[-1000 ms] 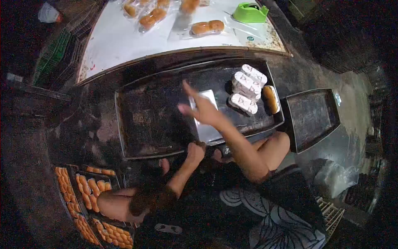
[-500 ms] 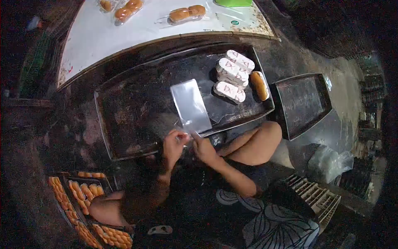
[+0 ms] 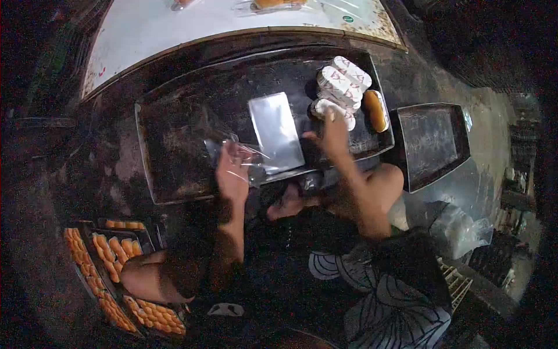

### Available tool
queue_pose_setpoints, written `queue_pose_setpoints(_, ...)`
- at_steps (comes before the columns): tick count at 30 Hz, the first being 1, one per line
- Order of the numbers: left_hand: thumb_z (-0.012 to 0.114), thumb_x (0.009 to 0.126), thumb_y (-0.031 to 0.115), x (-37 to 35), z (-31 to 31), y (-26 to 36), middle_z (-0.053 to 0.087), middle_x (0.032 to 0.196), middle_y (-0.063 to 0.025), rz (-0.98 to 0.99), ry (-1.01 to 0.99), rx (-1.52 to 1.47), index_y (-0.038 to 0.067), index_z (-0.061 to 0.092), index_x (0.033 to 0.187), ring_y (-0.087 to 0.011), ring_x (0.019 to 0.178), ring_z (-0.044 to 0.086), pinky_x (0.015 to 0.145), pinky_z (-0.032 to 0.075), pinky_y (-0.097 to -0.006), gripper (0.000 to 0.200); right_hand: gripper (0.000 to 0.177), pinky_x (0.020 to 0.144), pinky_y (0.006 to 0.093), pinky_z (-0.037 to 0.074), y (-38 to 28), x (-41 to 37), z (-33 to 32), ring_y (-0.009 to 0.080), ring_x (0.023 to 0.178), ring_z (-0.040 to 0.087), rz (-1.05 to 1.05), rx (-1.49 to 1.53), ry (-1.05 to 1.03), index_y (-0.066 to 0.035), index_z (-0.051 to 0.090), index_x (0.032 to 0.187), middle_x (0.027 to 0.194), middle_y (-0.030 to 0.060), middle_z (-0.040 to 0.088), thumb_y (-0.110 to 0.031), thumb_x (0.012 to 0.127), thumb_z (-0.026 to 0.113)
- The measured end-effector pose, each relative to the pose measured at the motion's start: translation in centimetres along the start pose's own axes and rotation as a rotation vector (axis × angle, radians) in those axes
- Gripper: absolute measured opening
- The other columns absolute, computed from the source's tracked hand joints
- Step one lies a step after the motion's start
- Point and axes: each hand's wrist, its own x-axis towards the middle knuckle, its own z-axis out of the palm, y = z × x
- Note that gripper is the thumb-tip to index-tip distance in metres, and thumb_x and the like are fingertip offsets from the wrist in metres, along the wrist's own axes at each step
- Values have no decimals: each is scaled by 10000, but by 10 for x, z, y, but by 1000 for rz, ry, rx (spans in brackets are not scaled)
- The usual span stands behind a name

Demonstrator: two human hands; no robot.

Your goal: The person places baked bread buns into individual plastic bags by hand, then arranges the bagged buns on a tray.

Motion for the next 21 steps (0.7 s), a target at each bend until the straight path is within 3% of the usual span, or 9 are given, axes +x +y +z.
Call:
queue_pose_setpoints(3, 423, 860, 255, -4, 4, 32, 513, 1041, -129, -130, -73, -321, 28, 453, 1084, -304, 1080, 438, 934, 307, -548, 321, 479, 716, 399, 451, 117, 27, 57, 328, 827, 554, -175, -128, -153, -21, 431, 1115, 980, 177, 529, -149, 673, 560)
queue_pose_setpoints(5, 427, 838, 248, -6, 10, 47, 496, 1057, -136, -111, -83, -356, 29, 436, 1103, -318, 1092, 424, 964, 269, -550, 344, 504, 766, 377, 454, 98, 47, 29, 283, 898, 550, 54, 336, -696, -14, 418, 1146, 1018, 149, 535, -131, 661, 487)
queue_pose_setpoints(7, 418, 833, 243, -7, 15, 57, 465, 1096, -158, -106, 24, -423, 28, 360, 1184, -324, 1106, 410, 970, 265, -545, 417, 555, 840, 346, 425, 76, 24, 38, 237, 949, 531, 444, 1340, -1140, -11, 430, 1153, 1046, 113, 544, -178, 633, 530)
queue_pose_setpoints(9, 416, 831, 246, -5, 18, 61, 447, 1116, -169, -53, 52, -455, 26, 310, 1219, -330, 1115, 399, 972, 259, -546, 458, 488, 877, 337, 398, -3, -4, -9, 231, 955, 526, 345, 1457, -794, -16, 479, 1113, 1024, 98, 557, -165, 651, 523)
queue_pose_setpoints(11, 413, 829, 248, -13, 15, 57, 429, 1137, -179, -18, 108, -474, 25, 261, 1253, -335, 1125, 388, 975, 253, -548, 503, 452, 875, 316, 392, -54, -18, -31, 225, 954, 525, 109, 1402, -880, 1, 488, 1106, 1006, 90, 566, -118, 670, 474)
queue_pose_setpoints(13, 423, 835, 273, -18, 17, 50, 385, 1180, -182, 105, -106, -234, 31, 183, 1289, -344, 1140, 367, 952, 289, -549, 568, 399, 866, 333, 388, -100, -8, -66, 264, 984, 523, -92, 1195, -738, 12, 466, 1115, 1054, 173, 543, -97, 731, 463)
queue_pose_setpoints(15, 438, 833, 287, -24, 23, 40, 379, 1185, -186, 178, -146, -133, 69, 152, 1303, -355, 1125, 379, 923, 324, -541, 592, 387, 844, 390, 396, -121, -3, -87, 371, 974, 502, 0, 932, -465, -28, 469, 1125, 1028, 228, 534, -225, 793, 447)
queue_pose_setpoints(19, 511, 799, 217, -34, 41, 41, 383, 1181, -191, 333, -315, -9, 178, 62, 1338, -373, 1078, 422, 857, 405, -512, 703, 600, 754, 432, 434, -134, -13, -109, 382, 805, 568, -99, 876, -789, 2, 399, 1178, 927, 228, 572, -445, 790, 492)
queue_pose_setpoints(21, 534, 750, 105, -48, 54, 29, 396, 1159, -189, 285, -276, 182, 174, 51, 1338, -364, 1074, 431, 856, 414, -493, 764, 659, 714, 440, 443, -144, -17, -99, 391, 758, 573, -17, 894, -640, 34, 323, 1203, 867, 234, 581, -418, 773, 535)
